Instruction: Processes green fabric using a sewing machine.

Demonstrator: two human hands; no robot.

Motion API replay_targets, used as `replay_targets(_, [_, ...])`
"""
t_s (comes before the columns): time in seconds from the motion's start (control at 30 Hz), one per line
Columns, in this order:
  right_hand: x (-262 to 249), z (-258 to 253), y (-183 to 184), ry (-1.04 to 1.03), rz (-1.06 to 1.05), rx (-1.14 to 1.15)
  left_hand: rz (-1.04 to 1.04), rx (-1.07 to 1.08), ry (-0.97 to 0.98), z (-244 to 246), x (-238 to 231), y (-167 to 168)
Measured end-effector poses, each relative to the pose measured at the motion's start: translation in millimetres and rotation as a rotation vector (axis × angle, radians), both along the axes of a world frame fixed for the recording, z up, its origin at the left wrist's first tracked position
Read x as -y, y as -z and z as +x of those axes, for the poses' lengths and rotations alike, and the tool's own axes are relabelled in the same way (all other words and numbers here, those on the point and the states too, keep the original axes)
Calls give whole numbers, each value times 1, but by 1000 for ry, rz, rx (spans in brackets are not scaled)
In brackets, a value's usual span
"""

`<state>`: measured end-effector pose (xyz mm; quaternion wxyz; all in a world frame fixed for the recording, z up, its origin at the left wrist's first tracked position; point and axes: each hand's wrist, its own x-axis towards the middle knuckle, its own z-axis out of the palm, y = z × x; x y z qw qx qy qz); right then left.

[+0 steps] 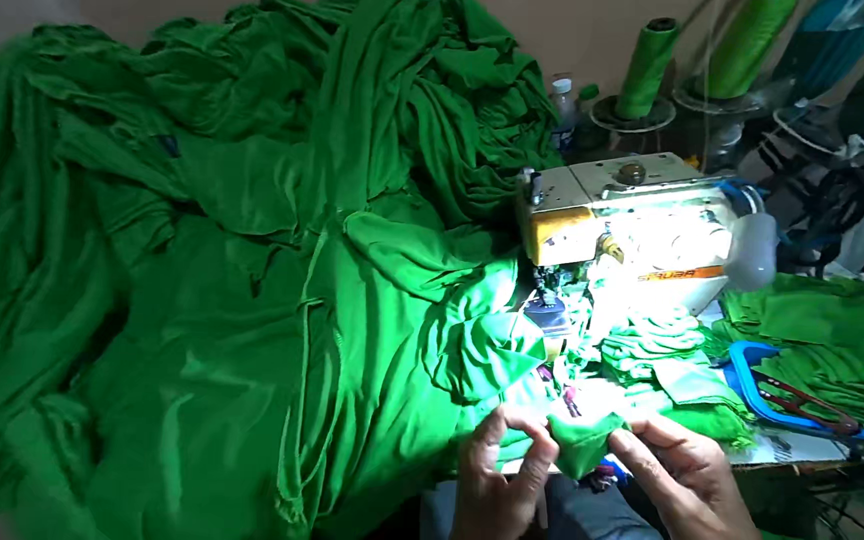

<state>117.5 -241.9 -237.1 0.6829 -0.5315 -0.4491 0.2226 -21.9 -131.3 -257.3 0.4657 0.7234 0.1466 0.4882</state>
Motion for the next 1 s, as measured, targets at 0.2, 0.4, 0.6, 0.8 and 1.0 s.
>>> replay_targets(0.2, [-7,-12,-34,-504,-100,255,-213,-18,498,-13,-21,-14])
replay_targets(0.4, [-9,-4,-54,-569,-123,313,-498,132,746,-28,-7,2])
replay_targets(0.6, [-17,0,-50,-743,-57,215,-460,252,964,-27,-18,19])
replay_targets(0.8, [-24,0,-48,-752,-38,204,-636,346,1032,-33,-4,13])
replay_targets(1.0, [-24,2,-39,-795,-23,185,-478,414,980,-26,-9,18])
